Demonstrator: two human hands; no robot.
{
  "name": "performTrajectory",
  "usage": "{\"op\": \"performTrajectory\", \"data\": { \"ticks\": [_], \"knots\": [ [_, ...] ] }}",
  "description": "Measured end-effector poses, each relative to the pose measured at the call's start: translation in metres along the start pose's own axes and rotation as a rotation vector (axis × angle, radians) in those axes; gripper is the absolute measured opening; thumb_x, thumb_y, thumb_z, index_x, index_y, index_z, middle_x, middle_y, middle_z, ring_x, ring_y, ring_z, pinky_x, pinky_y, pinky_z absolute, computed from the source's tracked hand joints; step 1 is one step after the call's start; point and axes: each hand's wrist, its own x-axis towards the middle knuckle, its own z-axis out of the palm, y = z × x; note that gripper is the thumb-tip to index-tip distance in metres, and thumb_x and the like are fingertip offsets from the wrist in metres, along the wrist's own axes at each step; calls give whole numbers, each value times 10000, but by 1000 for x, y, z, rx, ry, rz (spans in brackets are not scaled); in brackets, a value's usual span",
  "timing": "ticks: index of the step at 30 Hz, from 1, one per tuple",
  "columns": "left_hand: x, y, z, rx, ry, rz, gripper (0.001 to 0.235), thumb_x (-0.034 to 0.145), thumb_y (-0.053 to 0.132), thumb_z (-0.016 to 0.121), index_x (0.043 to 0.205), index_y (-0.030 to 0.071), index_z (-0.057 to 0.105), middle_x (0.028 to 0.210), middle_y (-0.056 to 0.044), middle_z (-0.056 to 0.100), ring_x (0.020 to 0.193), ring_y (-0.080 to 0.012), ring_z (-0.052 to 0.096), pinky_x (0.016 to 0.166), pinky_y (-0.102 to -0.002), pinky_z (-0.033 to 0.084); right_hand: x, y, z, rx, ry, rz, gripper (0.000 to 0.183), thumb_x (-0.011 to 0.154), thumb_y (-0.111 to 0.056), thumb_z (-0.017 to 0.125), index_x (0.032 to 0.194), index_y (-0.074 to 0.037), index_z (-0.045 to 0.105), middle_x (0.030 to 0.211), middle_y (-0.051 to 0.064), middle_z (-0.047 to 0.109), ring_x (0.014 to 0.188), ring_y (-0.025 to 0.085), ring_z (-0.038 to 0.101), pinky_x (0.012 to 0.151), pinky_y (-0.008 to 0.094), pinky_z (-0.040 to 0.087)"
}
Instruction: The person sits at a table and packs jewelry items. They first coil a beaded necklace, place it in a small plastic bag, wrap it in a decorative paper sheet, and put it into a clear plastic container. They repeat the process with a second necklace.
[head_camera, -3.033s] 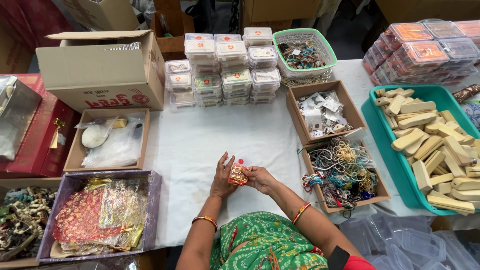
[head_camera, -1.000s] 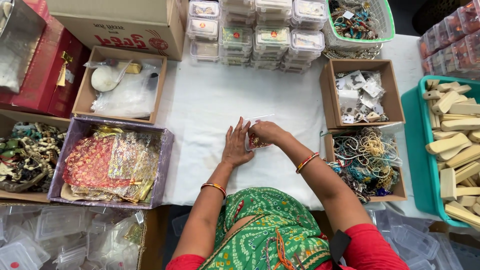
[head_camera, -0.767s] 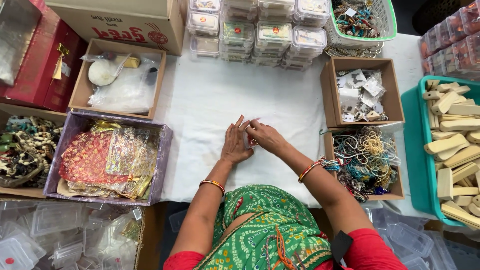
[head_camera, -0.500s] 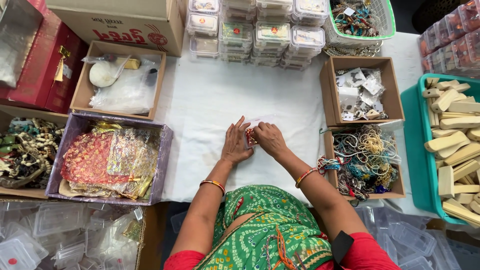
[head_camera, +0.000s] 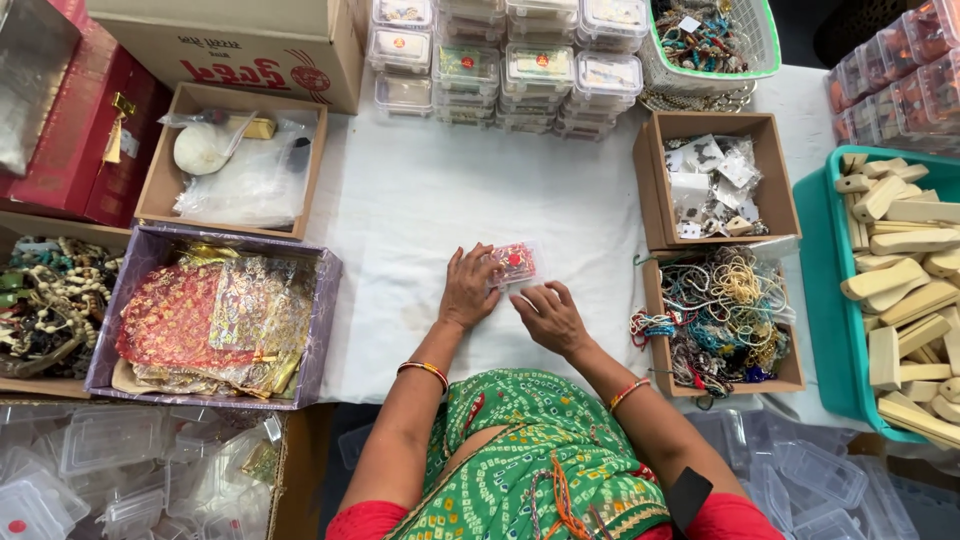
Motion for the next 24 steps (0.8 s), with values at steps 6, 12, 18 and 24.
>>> {"op": "performTrajectory", "data": {
  "ticks": [6,12,18,24],
  "knots": [
    [-2,7,-5,120,33,32,363,771,179,774,1112,212,654,1493,-19,524,1491,-245,409,1278,-531,196,11,2,-22,0,40,114,413,951,-254,704,1320,-84,636,1396,99,564,1276,256,560,1139,520,332],
    [1,25,-28,127,-52,5,504,722,379,809,1163,199,645,1514,-53,477,1475,-235,373,1249,-559,159,14,22,-6,39,18,134,383,932,-167,719,1307,-112,657,1383,74,649,1306,236,592,1209,493,331],
    [-4,14,-18,170,-68,35,542,748,401,806,1225,207,636,1553,-48,443,1489,-226,350,1253,-563,158,22,40,9,129,47,121,327,837,-155,788,1146,-116,687,1183,43,707,1230,272,641,1154,505,422],
    [-6,13,-17,194,-88,32,568,753,334,794,1272,215,597,1578,-46,429,1514,-229,337,1267,-538,170,30,28,-4,131,67,101,335,845,-141,798,1150,-73,677,1185,83,684,1208,332,641,1025,456,521]
  ]
}}
